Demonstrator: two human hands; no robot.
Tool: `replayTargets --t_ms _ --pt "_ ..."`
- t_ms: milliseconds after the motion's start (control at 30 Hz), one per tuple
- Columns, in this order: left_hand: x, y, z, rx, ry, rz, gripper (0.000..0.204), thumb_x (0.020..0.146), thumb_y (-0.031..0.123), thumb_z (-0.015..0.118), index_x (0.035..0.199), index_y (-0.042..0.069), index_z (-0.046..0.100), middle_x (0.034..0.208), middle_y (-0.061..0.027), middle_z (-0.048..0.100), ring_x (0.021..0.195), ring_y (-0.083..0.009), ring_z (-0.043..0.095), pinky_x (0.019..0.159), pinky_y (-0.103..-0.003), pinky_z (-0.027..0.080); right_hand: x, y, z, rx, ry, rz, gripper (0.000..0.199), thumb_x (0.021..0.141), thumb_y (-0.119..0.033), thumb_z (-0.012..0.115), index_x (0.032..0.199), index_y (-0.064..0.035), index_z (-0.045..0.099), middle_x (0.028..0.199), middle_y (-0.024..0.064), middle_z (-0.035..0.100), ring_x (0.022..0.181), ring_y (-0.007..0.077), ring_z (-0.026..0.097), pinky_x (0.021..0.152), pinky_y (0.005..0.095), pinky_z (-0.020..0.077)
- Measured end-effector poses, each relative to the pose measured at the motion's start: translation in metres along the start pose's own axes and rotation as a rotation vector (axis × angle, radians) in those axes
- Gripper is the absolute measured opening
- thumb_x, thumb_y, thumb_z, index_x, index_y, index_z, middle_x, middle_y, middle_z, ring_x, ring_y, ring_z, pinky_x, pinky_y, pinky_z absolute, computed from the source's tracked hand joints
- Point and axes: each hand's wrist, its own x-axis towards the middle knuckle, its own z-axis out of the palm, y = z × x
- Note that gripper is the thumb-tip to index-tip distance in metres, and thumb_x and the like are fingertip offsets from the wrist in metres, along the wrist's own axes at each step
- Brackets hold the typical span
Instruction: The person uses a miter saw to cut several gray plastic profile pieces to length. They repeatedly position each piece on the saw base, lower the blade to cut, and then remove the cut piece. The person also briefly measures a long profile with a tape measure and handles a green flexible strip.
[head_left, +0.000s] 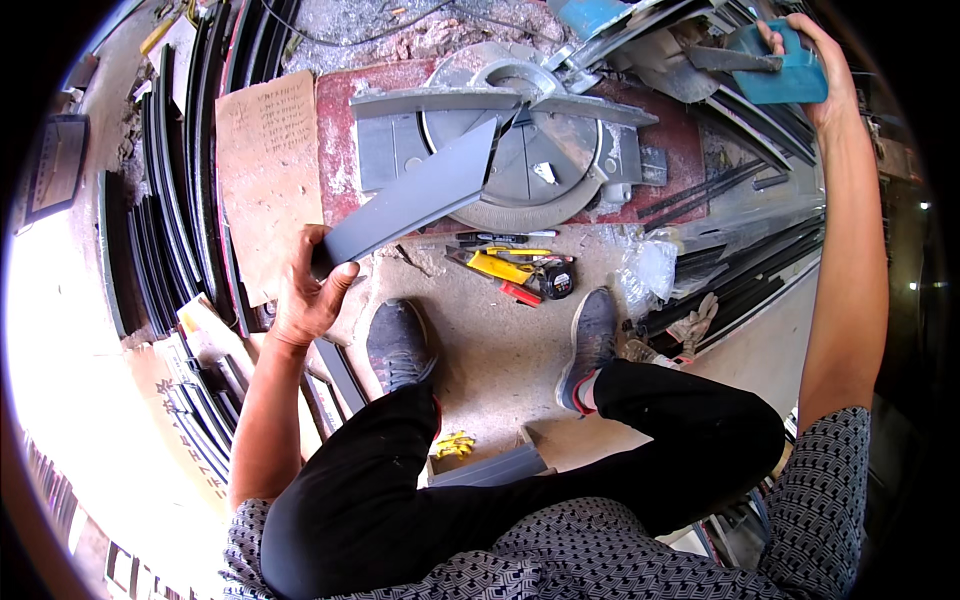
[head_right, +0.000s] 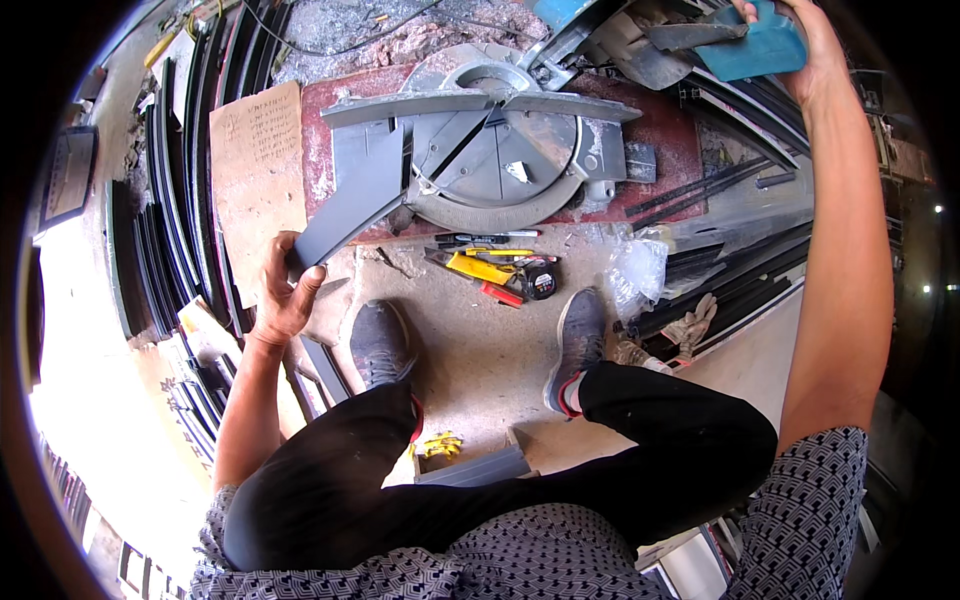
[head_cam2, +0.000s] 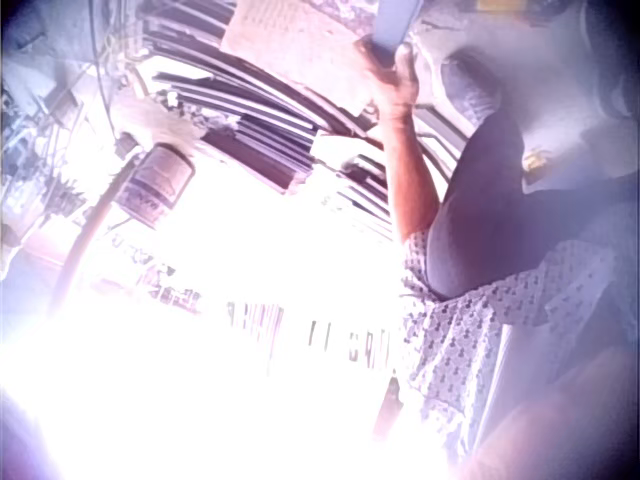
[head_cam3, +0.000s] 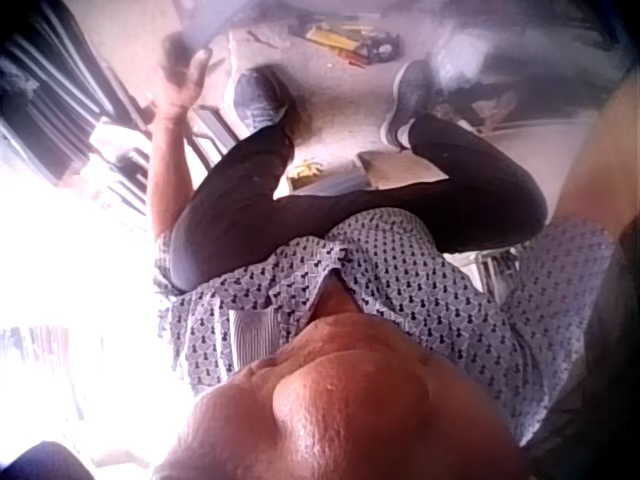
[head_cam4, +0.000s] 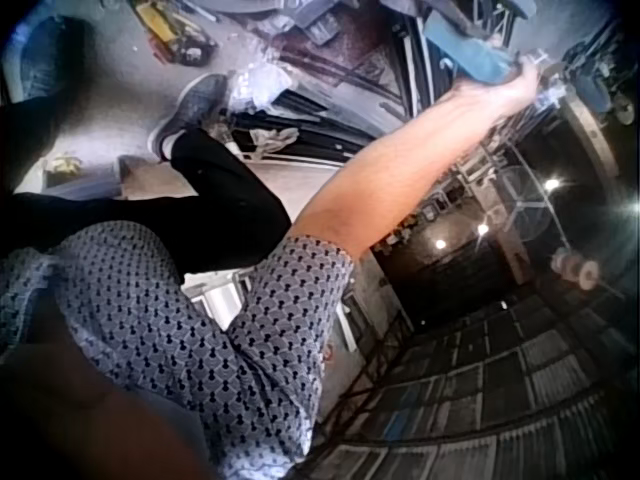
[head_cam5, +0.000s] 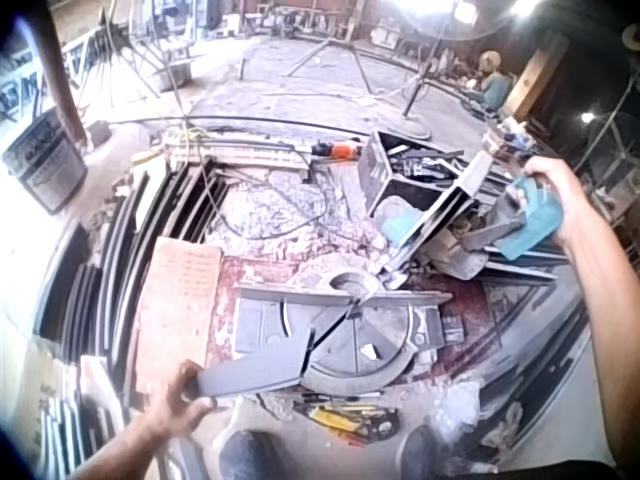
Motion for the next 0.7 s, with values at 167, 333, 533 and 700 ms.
replayTargets --t_ms 167,333,533,700 --pt "0.0004 -0.0018 0.0013 -0.007 0.012 0.043 0.048 0.093 0.031 0.080 0.120 0.001 0.055 0.093 -0.0113 0.059 0.084 -0.0206 0.056 0.080 -0.034 0.049 0.0011 0.0011 -0.0017 0.002 -0.027 -0.007 0.030 0.101 -0.017 0.064 0.114 0.0088 0.059 0.123 0.0246 0.069 0.074 0.0125 0.069 0.070 0.0250 0.0639" --pt "0.0004 0.0003 0.0029 -0.011 0.021 0.048 0.045 0.093 0.027 0.080 0.119 0.002 0.055 0.093 -0.0103 0.057 0.083 -0.0203 0.055 0.079 -0.033 0.048 -0.0002 0.0001 -0.0005 -0.001 -0.005 -0.017 0.030 0.101 -0.017 0.065 0.115 0.0090 0.060 0.125 0.0253 0.068 0.075 0.0130 0.069 0.070 0.0250 0.0642" --pt "0.0002 -0.0011 0.0030 -0.011 0.023 0.072 0.043 0.093 0.025 0.080 0.119 0.002 0.055 0.094 -0.0101 0.056 0.083 -0.0214 0.055 0.079 -0.034 0.048 -0.0024 0.0021 0.0011 -0.003 -0.013 -0.040 0.031 0.100 -0.018 0.065 0.114 0.0089 0.059 0.126 0.0259 0.067 0.076 0.0134 0.069 0.070 0.0249 0.0640" --pt "-0.0002 -0.0016 0.0033 0.030 0.039 0.105 0.045 0.092 0.026 0.080 0.119 0.001 0.054 0.098 -0.0115 0.057 0.086 -0.0236 0.056 0.080 -0.035 0.048 -0.0007 0.0035 0.0007 0.009 -0.019 -0.034 0.031 0.100 -0.018 0.065 0.115 0.0087 0.059 0.126 0.0259 0.067 0.077 0.0130 0.069 0.069 0.0247 0.0636"
